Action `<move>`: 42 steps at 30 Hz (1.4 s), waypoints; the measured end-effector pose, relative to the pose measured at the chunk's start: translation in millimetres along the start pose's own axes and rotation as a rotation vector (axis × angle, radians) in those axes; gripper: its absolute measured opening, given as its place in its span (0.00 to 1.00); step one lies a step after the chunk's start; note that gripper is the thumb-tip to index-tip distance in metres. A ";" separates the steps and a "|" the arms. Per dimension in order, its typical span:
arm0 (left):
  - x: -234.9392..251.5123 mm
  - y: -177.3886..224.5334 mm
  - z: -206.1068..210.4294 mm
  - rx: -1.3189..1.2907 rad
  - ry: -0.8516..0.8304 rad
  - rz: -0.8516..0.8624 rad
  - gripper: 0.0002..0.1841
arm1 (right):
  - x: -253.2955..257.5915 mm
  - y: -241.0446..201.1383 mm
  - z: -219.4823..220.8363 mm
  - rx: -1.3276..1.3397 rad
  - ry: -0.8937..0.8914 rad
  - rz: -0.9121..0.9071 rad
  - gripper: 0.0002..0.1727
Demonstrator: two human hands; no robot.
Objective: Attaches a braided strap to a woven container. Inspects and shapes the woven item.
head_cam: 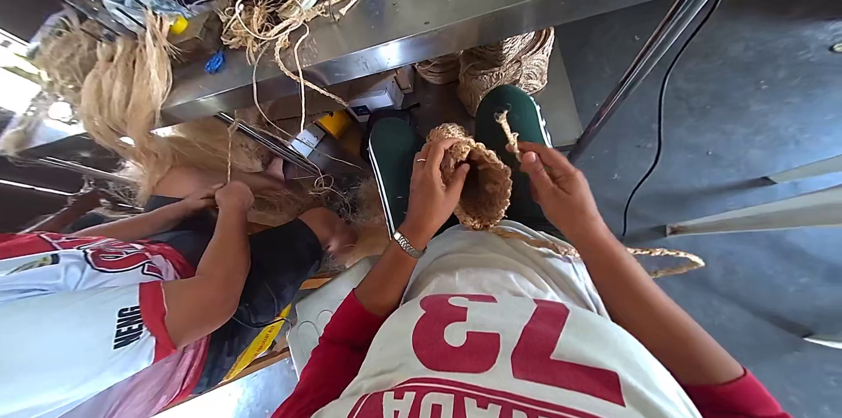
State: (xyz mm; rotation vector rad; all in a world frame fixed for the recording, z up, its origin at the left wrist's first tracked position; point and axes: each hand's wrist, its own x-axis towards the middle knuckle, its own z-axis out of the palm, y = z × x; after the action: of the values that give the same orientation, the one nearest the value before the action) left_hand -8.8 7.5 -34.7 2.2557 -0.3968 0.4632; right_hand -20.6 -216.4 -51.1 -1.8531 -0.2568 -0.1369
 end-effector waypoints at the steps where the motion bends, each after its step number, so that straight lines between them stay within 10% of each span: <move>1: -1.0 0.2 -0.5 -0.026 -0.019 -0.003 0.23 | -1.1 -2.1 -7.0 -0.019 0.013 -0.021 0.21; 15: -69.0 27.9 -3.6 -0.115 0.037 0.306 0.10 | -30.7 -17.9 -12.4 -0.084 -0.217 0.033 0.17; 21: -66.4 13.4 0.2 -0.061 0.024 0.205 0.15 | -42.7 13.0 -6.7 -0.082 -0.255 0.174 0.29; 42: -64.0 22.7 -13.9 -0.018 -0.083 0.162 0.17 | -54.8 -2.1 -31.2 -0.101 -0.039 0.087 0.17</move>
State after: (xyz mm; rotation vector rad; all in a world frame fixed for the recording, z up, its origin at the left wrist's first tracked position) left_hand -77.8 12.0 -40.0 2.2403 -0.6272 0.4471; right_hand -73.1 -251.4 -52.3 -1.9654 -0.1994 -0.0547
